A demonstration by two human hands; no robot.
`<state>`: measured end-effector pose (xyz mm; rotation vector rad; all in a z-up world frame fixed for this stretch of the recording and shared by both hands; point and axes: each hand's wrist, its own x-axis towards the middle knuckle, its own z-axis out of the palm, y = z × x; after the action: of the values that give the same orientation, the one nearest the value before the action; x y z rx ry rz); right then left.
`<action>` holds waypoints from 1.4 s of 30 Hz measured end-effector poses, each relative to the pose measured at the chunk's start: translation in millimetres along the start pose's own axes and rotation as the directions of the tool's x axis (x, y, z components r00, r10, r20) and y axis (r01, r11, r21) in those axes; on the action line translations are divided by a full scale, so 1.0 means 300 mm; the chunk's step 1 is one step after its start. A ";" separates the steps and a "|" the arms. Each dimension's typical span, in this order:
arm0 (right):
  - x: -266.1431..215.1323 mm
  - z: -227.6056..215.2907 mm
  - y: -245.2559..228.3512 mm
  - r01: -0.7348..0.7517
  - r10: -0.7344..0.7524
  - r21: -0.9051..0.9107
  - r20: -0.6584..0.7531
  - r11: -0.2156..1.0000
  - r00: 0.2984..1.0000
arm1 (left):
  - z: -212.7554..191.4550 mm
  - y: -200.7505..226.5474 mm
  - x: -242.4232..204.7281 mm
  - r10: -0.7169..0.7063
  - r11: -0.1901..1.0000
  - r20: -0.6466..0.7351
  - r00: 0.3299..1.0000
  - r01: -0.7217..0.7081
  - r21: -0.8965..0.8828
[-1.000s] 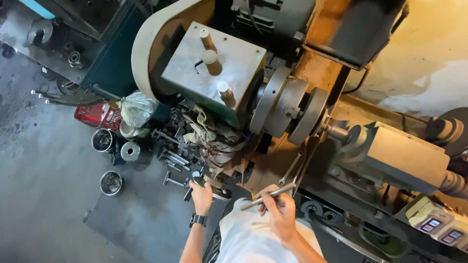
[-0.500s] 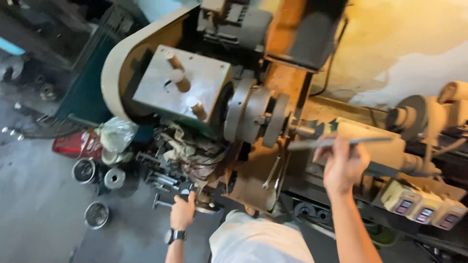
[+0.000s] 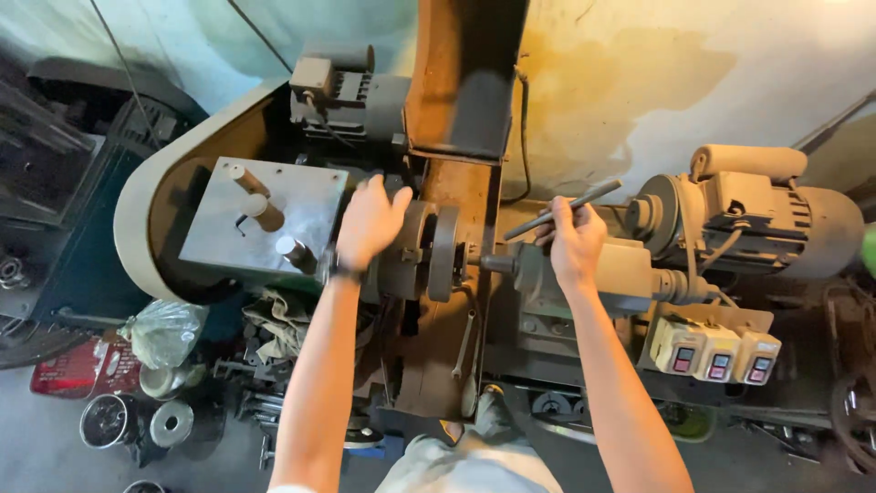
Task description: The person places a metal ring onto a lathe chuck and secures it by hand. They then use a T-handle wrench to tighten the chuck jaws, repeatedly rotating the tool and adjusting the chuck to ensure the ring is firmly held in place.
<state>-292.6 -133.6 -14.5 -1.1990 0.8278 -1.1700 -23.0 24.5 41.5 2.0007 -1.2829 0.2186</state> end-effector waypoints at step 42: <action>-0.015 -0.012 0.009 0.069 -0.068 0.013 -0.072 0.998 0.995 | 0.090 -0.057 -0.788 -0.376 0.886 -0.135 0.917 0.314 -0.341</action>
<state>-296.5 -130.4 -18.3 -1.1867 0.8357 -1.2791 -129.7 179.9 -104.5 1.8402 -0.7610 0.0345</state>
